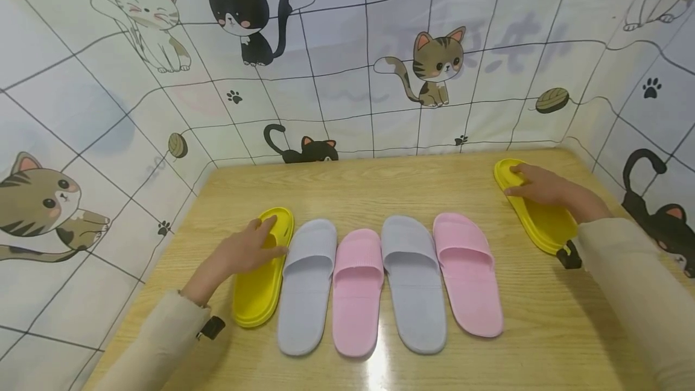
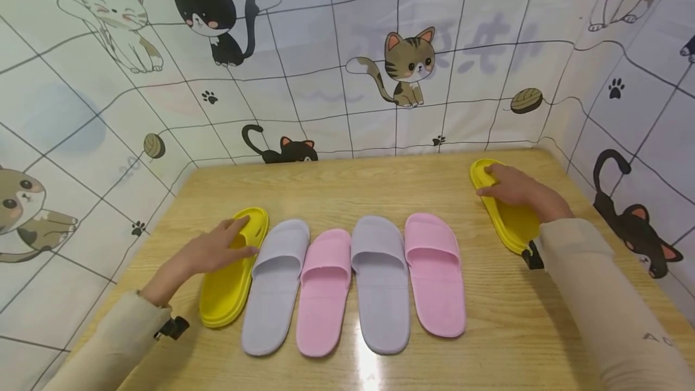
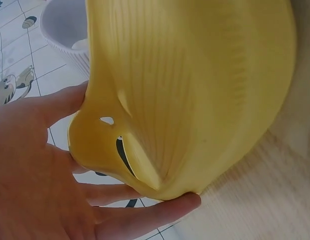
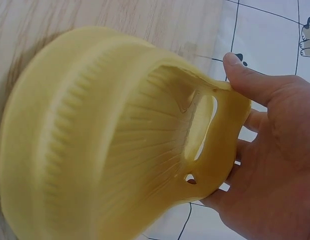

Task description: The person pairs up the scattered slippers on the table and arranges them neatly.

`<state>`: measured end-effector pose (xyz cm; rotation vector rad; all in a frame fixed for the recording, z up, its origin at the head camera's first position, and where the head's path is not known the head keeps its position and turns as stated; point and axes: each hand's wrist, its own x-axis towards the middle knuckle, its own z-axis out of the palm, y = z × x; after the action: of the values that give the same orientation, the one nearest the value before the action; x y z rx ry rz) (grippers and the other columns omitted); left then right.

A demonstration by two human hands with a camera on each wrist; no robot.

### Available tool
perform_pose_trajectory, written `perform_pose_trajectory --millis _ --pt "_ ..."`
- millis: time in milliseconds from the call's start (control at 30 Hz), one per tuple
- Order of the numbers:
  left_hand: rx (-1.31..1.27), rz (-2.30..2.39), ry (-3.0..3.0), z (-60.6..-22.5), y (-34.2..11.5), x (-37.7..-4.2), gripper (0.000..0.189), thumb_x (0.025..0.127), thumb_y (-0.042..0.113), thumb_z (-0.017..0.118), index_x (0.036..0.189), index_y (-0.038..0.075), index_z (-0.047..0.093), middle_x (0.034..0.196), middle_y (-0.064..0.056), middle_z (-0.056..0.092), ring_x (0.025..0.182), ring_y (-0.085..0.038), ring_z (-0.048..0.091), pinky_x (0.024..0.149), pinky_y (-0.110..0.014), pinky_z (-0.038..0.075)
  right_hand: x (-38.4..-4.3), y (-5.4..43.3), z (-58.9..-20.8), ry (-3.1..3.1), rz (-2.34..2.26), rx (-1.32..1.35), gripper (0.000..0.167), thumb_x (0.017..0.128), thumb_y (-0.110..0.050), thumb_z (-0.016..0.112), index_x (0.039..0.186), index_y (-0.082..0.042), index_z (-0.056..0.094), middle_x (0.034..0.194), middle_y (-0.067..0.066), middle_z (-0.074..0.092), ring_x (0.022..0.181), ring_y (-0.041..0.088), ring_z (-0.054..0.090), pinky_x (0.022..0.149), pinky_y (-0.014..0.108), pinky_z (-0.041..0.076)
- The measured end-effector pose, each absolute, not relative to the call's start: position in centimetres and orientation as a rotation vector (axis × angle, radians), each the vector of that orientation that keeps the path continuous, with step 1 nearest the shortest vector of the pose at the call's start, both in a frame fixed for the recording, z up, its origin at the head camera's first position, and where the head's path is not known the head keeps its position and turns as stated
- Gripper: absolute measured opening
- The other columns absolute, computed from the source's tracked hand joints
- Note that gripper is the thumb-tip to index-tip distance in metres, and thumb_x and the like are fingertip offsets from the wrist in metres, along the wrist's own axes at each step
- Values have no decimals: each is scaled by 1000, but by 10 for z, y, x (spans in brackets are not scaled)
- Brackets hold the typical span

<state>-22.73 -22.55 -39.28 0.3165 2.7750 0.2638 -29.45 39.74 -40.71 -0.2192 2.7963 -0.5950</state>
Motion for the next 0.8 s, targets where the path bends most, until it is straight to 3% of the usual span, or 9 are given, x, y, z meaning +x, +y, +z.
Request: perform_pose_trajectory --millis 800 --pt "336 261 2795 -396 -221 -255 82 101 56 54 163 9 28 161 -34 32 134 -58 49 106 -75 41 -291 396 -407 2831 -575 -241 75 105 -28 58 148 24 25 151 50 23 140 67 21 117 77 17"
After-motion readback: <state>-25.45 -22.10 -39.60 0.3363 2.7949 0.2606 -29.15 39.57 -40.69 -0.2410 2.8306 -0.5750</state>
